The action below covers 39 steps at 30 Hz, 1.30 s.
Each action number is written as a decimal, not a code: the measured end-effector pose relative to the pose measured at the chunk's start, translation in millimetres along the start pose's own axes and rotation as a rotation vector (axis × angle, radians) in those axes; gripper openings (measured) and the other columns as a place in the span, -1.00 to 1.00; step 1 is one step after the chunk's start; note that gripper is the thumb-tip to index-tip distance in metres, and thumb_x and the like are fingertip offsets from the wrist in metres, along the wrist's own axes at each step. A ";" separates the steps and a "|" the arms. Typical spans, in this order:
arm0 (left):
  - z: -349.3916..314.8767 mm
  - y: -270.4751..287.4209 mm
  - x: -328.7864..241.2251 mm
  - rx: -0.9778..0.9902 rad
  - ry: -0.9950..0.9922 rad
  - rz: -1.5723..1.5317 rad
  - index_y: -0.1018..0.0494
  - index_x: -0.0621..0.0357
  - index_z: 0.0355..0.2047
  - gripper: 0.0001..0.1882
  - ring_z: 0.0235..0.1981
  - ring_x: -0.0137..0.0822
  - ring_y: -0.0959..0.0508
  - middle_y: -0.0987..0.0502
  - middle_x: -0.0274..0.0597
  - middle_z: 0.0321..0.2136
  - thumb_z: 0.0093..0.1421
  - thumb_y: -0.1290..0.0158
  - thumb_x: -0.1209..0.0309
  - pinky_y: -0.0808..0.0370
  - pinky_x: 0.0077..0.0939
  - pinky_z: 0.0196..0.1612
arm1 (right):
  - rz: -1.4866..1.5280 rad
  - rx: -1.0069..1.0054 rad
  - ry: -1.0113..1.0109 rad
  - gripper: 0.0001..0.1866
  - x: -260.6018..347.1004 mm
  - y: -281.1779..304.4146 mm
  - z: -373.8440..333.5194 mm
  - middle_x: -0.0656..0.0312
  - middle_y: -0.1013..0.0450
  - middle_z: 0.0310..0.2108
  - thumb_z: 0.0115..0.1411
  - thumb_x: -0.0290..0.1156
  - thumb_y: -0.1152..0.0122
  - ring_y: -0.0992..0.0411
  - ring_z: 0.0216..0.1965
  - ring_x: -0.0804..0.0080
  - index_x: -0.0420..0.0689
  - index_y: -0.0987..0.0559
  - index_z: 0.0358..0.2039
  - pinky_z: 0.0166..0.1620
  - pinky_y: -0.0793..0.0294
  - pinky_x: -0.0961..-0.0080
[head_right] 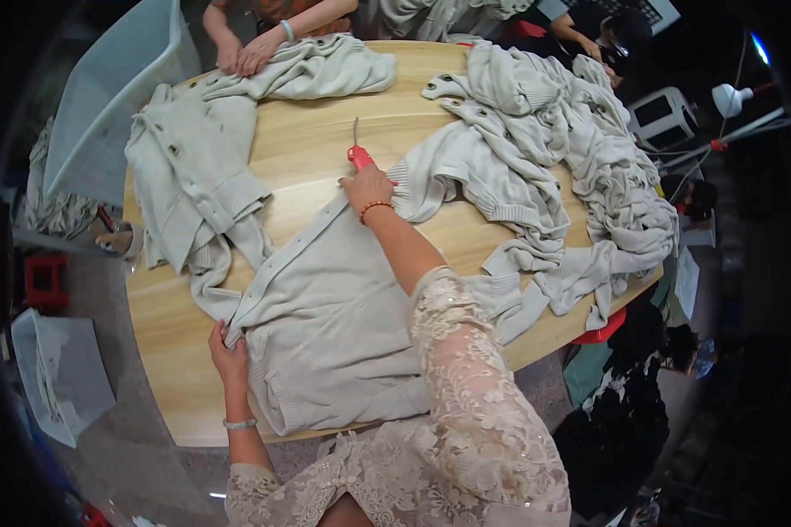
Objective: Trimming loose threads from sweaters using scissors.
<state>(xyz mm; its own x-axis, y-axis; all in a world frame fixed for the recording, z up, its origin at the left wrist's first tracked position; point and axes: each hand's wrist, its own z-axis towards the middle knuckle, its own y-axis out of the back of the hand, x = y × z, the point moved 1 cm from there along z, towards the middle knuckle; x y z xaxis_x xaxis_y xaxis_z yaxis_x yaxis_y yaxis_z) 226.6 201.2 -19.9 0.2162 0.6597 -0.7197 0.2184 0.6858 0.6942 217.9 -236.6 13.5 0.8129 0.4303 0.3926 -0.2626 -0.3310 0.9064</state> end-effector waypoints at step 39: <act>-182.0 -3.0 -60.9 0.400 -0.363 -0.007 -0.37 0.18 -0.26 -0.67 -0.21 0.02 -0.40 -0.37 -0.05 -0.30 -0.07 -0.16 0.59 -0.38 -0.22 -0.17 | -0.067 0.735 0.635 -0.67 -178.2 137.3 -323.0 -0.02 -0.46 -0.41 0.01 -0.48 -0.21 -0.45 -0.31 -0.03 -0.09 -0.39 -0.18 -0.27 -0.39 0.11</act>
<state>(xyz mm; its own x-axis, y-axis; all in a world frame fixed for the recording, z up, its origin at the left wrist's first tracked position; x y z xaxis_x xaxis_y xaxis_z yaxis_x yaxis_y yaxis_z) 39.5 214.8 21.1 0.5125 0.4583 -0.7261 0.5514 0.4726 0.6875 -130.9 -87.4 118.4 0.3259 0.7691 0.5498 0.3391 -0.6380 0.6914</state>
